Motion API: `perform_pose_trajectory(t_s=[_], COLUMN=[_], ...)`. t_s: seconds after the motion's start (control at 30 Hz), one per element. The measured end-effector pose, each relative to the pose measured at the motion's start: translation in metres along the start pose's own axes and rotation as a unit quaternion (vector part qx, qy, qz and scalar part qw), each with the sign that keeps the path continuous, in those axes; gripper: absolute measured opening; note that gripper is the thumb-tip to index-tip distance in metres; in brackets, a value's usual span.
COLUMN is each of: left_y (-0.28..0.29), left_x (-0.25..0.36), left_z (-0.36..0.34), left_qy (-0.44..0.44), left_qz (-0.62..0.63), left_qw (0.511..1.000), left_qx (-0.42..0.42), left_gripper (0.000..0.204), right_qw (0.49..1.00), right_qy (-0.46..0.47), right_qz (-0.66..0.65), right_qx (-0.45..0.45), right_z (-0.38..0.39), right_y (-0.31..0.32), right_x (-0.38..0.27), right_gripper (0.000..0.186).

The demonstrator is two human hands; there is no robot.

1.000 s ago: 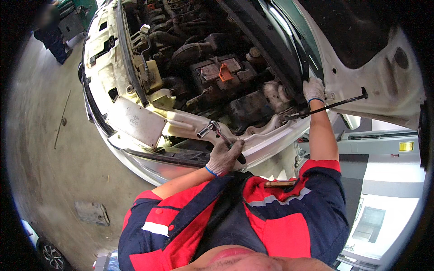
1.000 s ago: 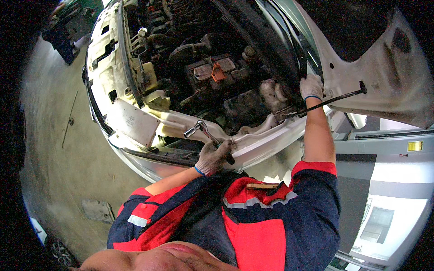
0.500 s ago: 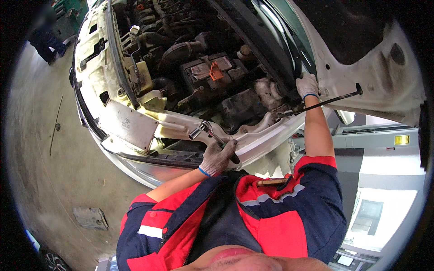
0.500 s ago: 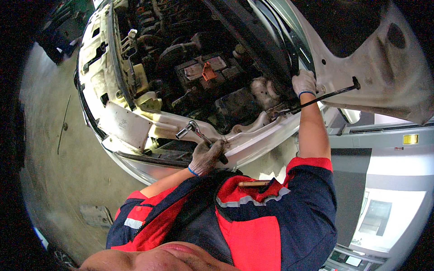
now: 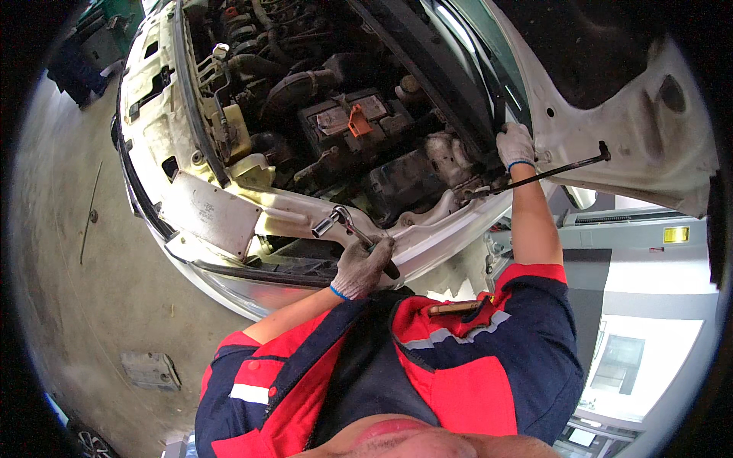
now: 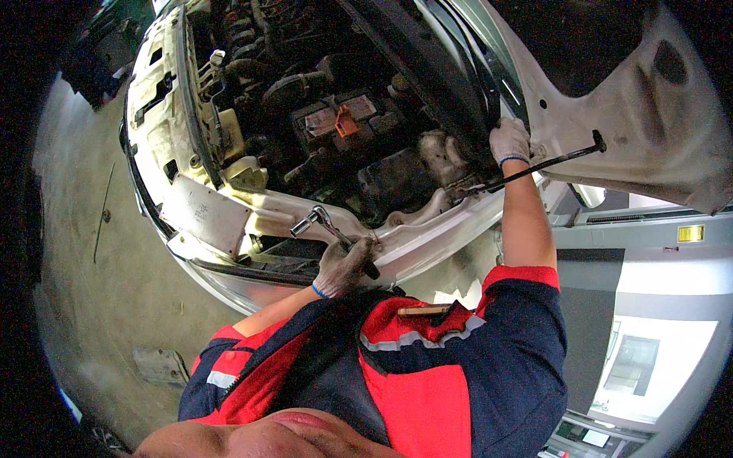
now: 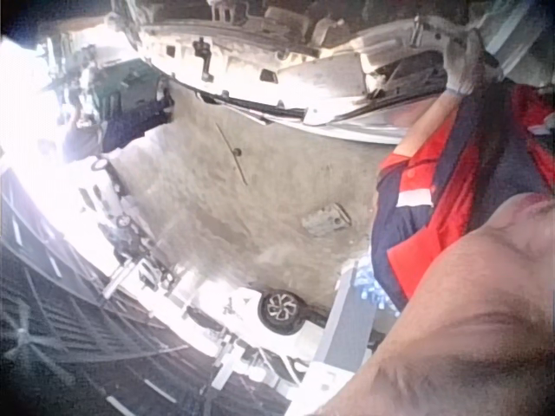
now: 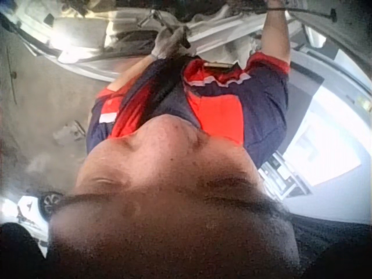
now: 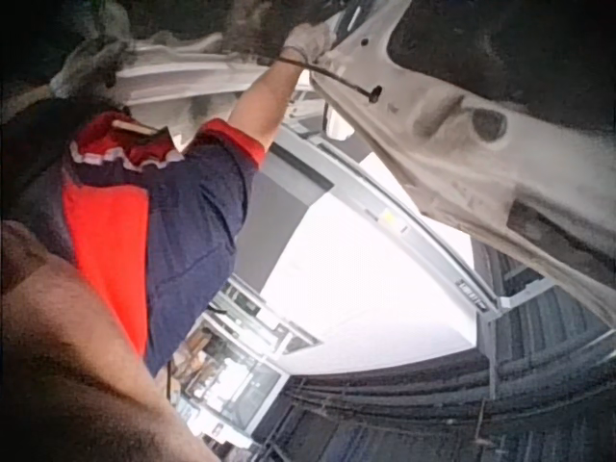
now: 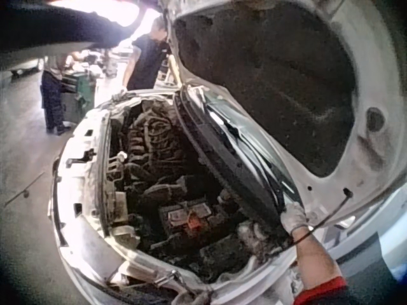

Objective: The person uses a ratchet to loosen bolts on the front of a white car's engine bay. They then remove a black rubber seal and a plastic cowl cover. After retrieving a new plastic cover from the floor, they install it over the engine components and secure it by hand.

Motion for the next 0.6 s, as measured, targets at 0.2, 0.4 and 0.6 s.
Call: perform_pose_trajectory(t_s=[0.2, 0.4, 0.6], left_y=[0.003, 0.001, -0.001], left_x=[0.007, 0.001, 0.005], left_z=[-0.001, 0.001, 0.003], left_qy=[-0.049, 0.003, -0.057], left_qz=[-0.038, -0.06, 0.02], left_qw=[0.998, 0.998, 0.998], left_qx=[0.029, -0.022, -0.006], left_gripper=[0.042, 0.033, 0.041], right_qw=[1.0, 1.0, 0.997], right_qy=[0.025, 0.003, 0.035], right_qz=[0.014, 0.014, 0.069], right_qx=[0.013, 0.018, 0.0], right_z=[0.001, 0.002, -0.007], right_y=[0.003, 0.0, -0.011], right_x=[-0.004, -0.001, -0.004], right_gripper=[0.035, 0.034, 0.032])
Point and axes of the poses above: each hand's wrist, its own z-axis away from the middle knuckle, its own y-axis out of the back of the hand, x = y × z, the point moved 8 cm from there along -z, towards the middle knuckle, and after that the axes turned 6 degrees about x, right-handed, at the moved point
